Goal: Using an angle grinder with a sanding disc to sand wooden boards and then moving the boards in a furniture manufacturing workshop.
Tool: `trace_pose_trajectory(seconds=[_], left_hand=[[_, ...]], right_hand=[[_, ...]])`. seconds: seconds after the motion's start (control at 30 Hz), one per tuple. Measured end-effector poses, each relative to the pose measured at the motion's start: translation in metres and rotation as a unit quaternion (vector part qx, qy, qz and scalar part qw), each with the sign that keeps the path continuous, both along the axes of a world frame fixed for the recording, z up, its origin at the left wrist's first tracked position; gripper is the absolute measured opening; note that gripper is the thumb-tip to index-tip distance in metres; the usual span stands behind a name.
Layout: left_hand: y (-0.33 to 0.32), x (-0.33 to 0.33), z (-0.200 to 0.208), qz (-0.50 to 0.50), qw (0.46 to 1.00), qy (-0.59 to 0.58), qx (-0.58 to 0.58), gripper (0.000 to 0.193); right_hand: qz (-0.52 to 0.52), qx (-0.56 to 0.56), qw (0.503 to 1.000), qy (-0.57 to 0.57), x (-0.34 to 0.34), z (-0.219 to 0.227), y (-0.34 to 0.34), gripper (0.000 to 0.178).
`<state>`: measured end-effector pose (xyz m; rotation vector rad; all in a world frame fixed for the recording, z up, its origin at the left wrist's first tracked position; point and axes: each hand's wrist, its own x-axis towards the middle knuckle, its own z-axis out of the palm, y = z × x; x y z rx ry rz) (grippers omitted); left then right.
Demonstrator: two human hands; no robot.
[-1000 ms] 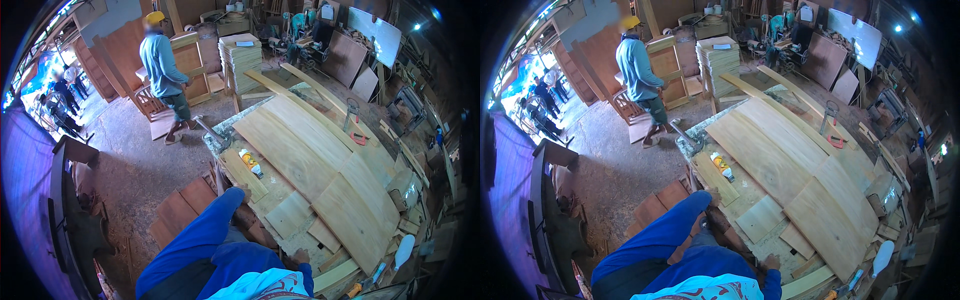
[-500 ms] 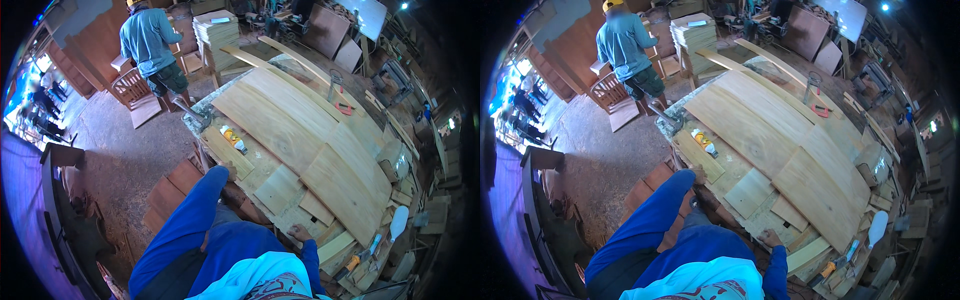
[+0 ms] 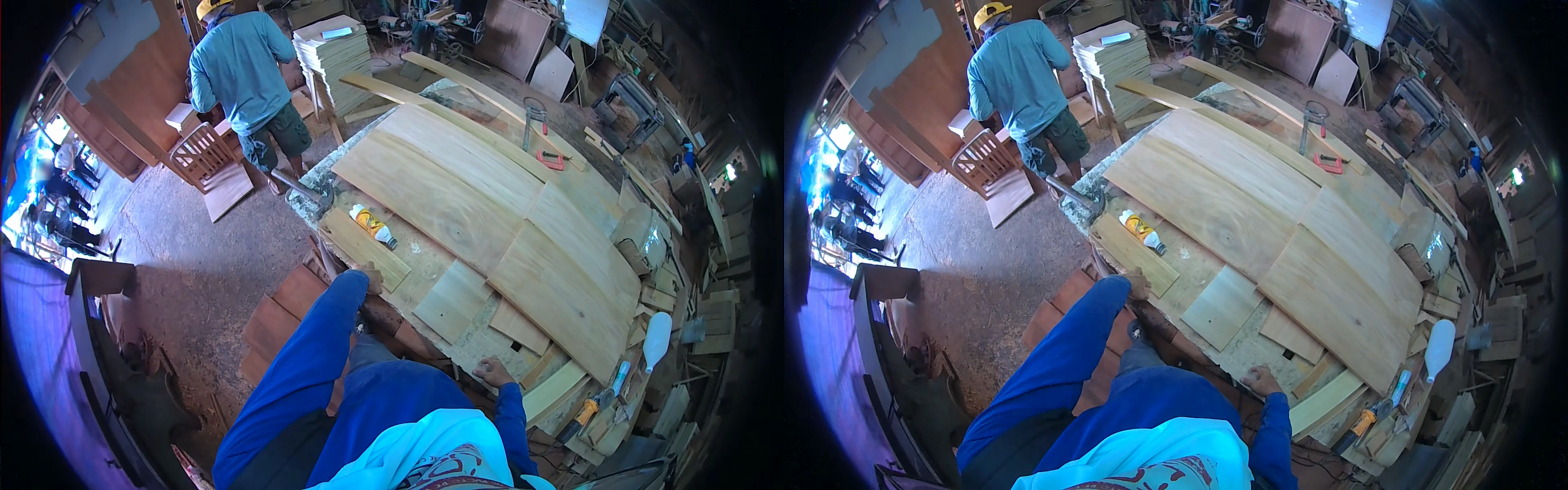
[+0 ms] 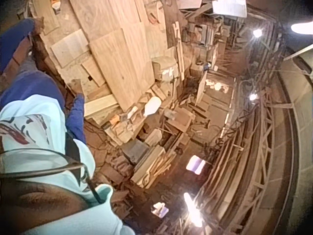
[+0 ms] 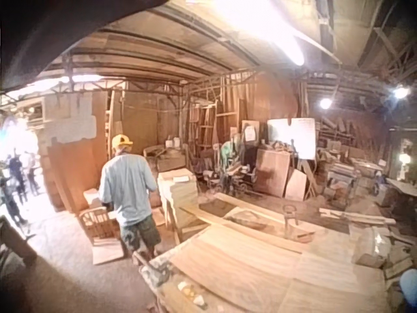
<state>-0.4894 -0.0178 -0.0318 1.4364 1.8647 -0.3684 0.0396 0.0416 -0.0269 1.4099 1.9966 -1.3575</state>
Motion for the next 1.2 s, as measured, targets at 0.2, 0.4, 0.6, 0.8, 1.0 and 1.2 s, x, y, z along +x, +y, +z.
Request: trace_pose_trajectory(seconds=[0.2, 0.4, 0.6, 0.8, 1.0, 1.2], left_hand=[[-0.002, 0.0, -0.011, 0.002, 1.0, 0.001, -0.005, 0.052], [-0.009, -0.01, -0.033, -0.024, 0.999, 0.022, 0.016, 0.051], [-0.005, 0.002, -0.005, 0.0, 1.0, 0.007, 0.022, 0.05], [-0.002, -0.006, -0.009, -0.063, 0.998, 0.003, 0.009, 0.049], [-0.009, 0.001, -0.003, -0.005, 1.0, 0.008, 0.015, 0.046], [-0.017, -0.024, -0.049, -0.034, 0.999, 0.019, 0.031, 0.046]], right_hand=[[0.006, 0.015, 1.0, -0.012, 0.003, -0.008, -0.003, 0.064], [-0.005, -0.01, 1.0, 0.016, 0.01, -0.02, 0.002, 0.063], [0.003, 0.004, 1.0, -0.008, 0.009, -0.006, -0.004, 0.062], [-0.002, -0.002, 1.0, 0.016, 0.009, -0.007, -0.002, 0.063], [-0.011, -0.002, 1.0, 0.026, 0.013, -0.01, -0.007, 0.061], [-0.003, -0.003, 1.0, 0.031, 0.005, -0.007, -0.005, 0.06]])
